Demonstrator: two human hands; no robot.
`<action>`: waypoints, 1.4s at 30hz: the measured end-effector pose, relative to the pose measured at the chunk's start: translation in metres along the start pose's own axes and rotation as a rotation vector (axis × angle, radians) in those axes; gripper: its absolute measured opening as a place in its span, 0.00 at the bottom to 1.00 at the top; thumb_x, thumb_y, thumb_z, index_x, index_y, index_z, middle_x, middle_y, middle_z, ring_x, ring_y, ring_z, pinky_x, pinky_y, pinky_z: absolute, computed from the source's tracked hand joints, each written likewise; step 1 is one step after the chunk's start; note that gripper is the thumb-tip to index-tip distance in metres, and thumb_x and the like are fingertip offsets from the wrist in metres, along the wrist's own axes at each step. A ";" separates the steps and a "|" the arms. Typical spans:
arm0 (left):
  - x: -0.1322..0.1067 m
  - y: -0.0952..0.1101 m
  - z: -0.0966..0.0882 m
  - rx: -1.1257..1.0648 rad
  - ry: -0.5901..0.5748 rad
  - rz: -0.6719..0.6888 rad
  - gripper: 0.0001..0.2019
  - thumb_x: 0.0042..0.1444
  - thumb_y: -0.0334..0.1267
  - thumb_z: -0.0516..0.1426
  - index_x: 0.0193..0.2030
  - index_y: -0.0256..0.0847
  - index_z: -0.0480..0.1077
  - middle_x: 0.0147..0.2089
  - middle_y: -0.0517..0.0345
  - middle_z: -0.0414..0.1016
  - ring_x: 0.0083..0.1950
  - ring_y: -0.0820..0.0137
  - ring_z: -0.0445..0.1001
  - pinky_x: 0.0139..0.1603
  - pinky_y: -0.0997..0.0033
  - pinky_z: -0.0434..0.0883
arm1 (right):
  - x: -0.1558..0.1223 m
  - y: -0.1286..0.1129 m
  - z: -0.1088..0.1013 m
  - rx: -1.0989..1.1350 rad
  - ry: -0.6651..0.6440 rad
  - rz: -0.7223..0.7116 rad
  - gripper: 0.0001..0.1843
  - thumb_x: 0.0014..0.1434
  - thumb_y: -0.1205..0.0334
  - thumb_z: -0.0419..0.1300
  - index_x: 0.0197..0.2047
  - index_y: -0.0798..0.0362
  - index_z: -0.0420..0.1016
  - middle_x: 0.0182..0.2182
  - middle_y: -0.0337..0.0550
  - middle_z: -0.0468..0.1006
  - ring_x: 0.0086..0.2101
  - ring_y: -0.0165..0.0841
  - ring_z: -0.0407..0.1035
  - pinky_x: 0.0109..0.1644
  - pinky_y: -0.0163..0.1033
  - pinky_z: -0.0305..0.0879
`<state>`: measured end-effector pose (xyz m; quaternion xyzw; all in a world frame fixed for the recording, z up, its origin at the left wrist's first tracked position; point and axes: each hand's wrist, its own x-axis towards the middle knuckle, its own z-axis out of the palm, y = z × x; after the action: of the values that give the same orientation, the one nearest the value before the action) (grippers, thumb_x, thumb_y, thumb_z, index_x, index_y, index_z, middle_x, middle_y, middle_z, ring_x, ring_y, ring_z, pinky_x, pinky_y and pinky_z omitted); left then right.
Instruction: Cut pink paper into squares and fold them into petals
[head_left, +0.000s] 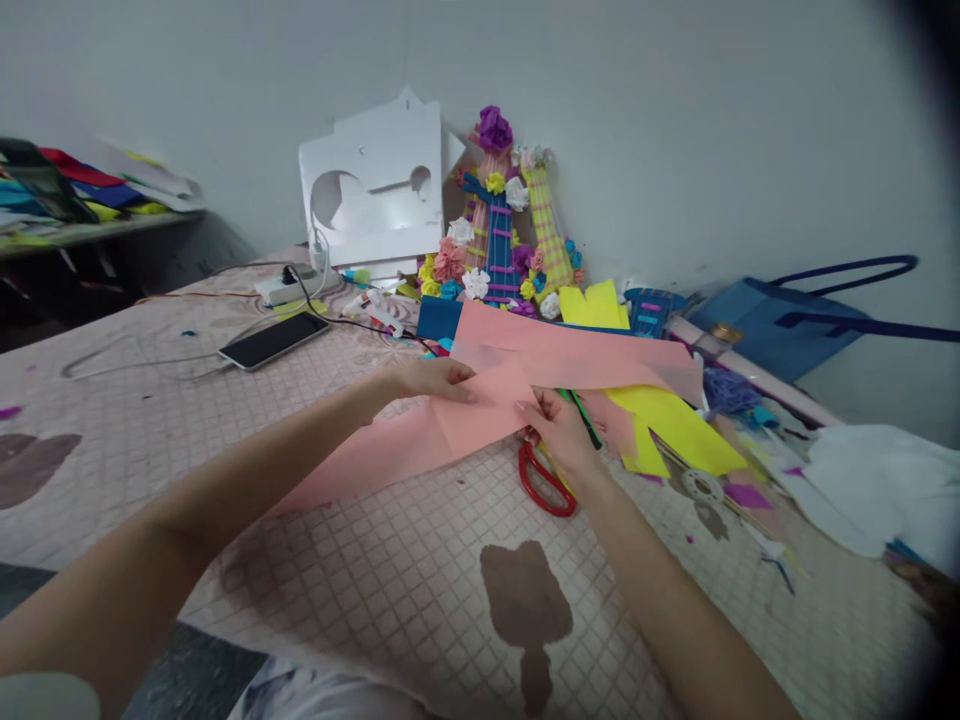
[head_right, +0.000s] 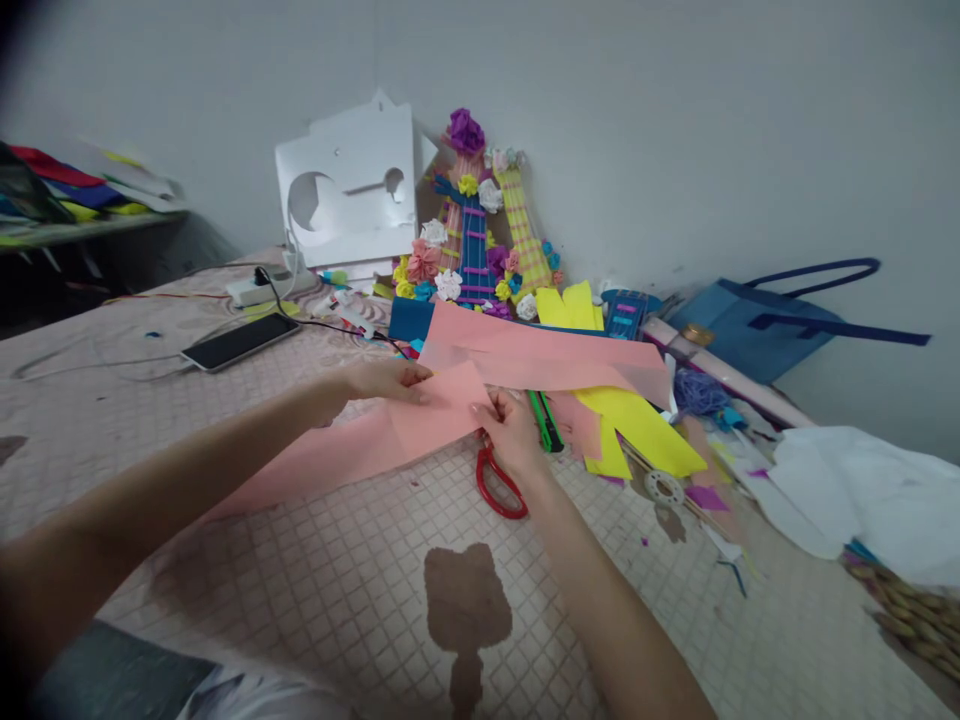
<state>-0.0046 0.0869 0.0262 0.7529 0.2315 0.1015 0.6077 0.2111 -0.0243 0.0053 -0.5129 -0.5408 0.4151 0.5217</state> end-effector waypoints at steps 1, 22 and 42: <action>-0.005 -0.005 -0.003 -0.010 -0.026 -0.016 0.20 0.46 0.46 0.65 0.44 0.38 0.74 0.42 0.53 0.78 0.39 0.69 0.76 0.39 0.73 0.71 | 0.000 0.001 -0.004 0.002 0.014 0.005 0.13 0.51 0.53 0.63 0.30 0.53 0.67 0.22 0.33 0.67 0.20 0.23 0.59 0.18 0.30 0.51; 0.012 0.010 -0.117 0.740 0.358 -0.193 0.08 0.41 0.39 0.60 0.26 0.36 0.74 0.24 0.58 0.72 0.31 0.70 0.68 0.37 0.74 0.62 | 0.020 0.016 -0.071 -0.006 0.330 0.053 0.16 0.45 0.50 0.67 0.29 0.52 0.70 0.15 0.34 0.69 0.16 0.28 0.61 0.16 0.33 0.54; -0.009 0.001 0.067 -0.031 0.144 0.087 0.38 0.41 0.48 0.67 0.58 0.38 0.61 0.52 0.43 0.71 0.48 0.63 0.73 0.42 0.68 0.70 | -0.028 -0.018 -0.006 0.512 0.104 0.194 0.13 0.47 0.60 0.68 0.35 0.52 0.72 0.18 0.29 0.63 0.16 0.21 0.57 0.16 0.28 0.51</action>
<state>0.0165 0.0242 0.0118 0.7436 0.2402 0.1853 0.5959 0.2131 -0.0551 0.0194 -0.4345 -0.3391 0.5595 0.6190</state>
